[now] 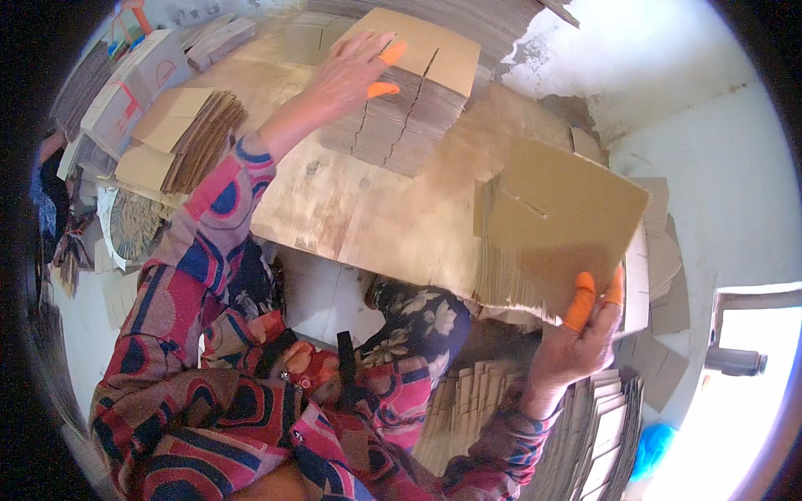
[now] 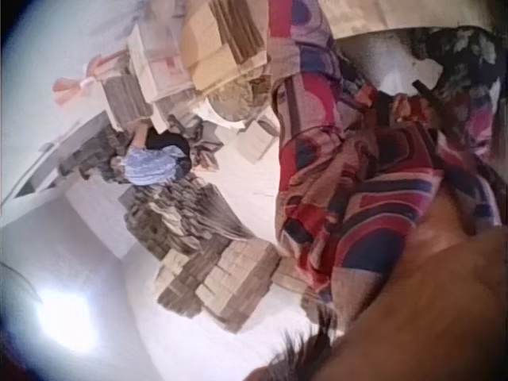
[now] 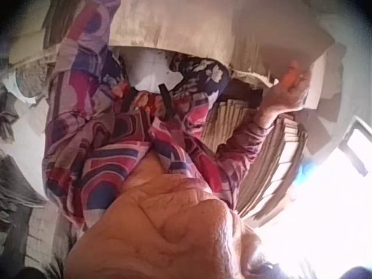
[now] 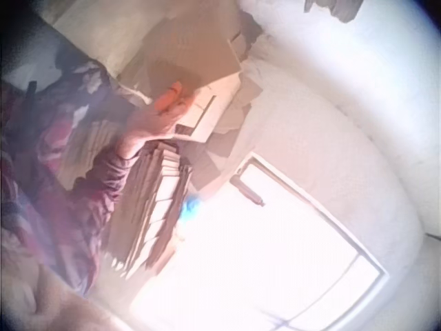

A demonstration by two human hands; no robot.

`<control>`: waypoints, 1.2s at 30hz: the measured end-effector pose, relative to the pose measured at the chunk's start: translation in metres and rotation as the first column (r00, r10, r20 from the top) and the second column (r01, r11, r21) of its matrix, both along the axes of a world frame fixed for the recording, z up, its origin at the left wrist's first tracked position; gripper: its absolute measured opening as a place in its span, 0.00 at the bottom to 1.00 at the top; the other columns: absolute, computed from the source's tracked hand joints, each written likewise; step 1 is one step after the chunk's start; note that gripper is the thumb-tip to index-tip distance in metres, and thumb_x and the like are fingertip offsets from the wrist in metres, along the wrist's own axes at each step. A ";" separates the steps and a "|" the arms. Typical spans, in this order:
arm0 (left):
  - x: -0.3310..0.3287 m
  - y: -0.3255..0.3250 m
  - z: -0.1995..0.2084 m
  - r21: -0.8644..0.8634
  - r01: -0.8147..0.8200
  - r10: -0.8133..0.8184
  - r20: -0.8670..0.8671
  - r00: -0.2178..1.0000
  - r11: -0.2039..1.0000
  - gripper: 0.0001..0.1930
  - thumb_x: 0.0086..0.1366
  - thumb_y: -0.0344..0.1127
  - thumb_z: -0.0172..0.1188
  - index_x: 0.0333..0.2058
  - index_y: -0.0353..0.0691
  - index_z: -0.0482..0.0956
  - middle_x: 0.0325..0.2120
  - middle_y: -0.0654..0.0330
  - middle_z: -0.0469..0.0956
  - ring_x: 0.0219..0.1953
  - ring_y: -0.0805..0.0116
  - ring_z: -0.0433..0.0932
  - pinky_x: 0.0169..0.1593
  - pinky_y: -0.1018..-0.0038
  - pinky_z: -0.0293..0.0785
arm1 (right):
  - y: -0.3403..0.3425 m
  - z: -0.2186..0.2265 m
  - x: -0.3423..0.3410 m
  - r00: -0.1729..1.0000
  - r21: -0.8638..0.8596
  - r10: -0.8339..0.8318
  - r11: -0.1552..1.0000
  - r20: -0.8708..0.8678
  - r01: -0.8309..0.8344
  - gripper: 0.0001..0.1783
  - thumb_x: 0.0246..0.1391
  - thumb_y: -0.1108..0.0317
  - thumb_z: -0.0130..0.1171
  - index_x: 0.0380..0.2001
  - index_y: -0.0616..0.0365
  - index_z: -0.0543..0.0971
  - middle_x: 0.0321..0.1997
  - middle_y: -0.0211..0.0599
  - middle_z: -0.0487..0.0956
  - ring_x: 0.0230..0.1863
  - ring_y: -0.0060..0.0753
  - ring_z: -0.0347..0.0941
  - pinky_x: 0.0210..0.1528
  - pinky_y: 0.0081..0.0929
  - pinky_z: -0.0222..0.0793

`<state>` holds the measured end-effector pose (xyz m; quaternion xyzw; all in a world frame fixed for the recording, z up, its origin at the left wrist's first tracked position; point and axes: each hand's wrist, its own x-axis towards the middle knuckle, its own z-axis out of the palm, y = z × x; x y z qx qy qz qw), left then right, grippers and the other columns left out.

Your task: The person sits on the floor and repeatedly cuts rectangular pieces of cardboard using a utility knife. They pick up a piece, score it along a line, and place it on a stack, continuing this process throughout the clip.

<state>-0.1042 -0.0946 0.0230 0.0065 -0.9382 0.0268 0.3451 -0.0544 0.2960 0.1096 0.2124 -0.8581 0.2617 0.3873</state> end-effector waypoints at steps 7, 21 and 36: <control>-0.046 -0.014 -0.012 -0.069 0.058 -0.043 0.208 0.977 0.996 0.13 0.61 0.39 0.57 0.39 0.36 0.74 0.39 0.56 0.74 0.46 0.58 0.70 0.49 0.67 0.65 | -0.015 -0.025 -0.014 0.973 -0.220 0.105 0.974 0.207 -0.059 0.17 0.58 0.73 0.56 0.51 0.60 0.75 0.41 0.36 0.82 0.35 0.16 0.75 0.36 0.17 0.73; -0.029 -0.025 0.020 -0.180 0.205 -0.244 -0.236 0.941 0.962 0.09 0.50 0.40 0.64 0.21 0.43 0.77 0.27 0.66 0.76 0.29 0.68 0.73 0.32 0.70 0.72 | -0.023 -0.030 -0.004 0.980 -0.180 0.000 0.983 0.201 0.037 0.17 0.58 0.69 0.58 0.50 0.60 0.76 0.38 0.33 0.83 0.32 0.16 0.76 0.35 0.16 0.72; -0.026 -0.013 0.029 -0.395 0.215 -0.338 -0.275 0.900 0.893 0.07 0.50 0.36 0.62 0.26 0.42 0.77 0.31 0.62 0.76 0.36 0.65 0.74 0.34 0.69 0.73 | -0.012 -0.023 0.017 0.996 -0.078 -0.010 0.997 0.086 0.017 0.16 0.59 0.71 0.55 0.51 0.60 0.75 0.42 0.34 0.83 0.31 0.20 0.78 0.30 0.18 0.72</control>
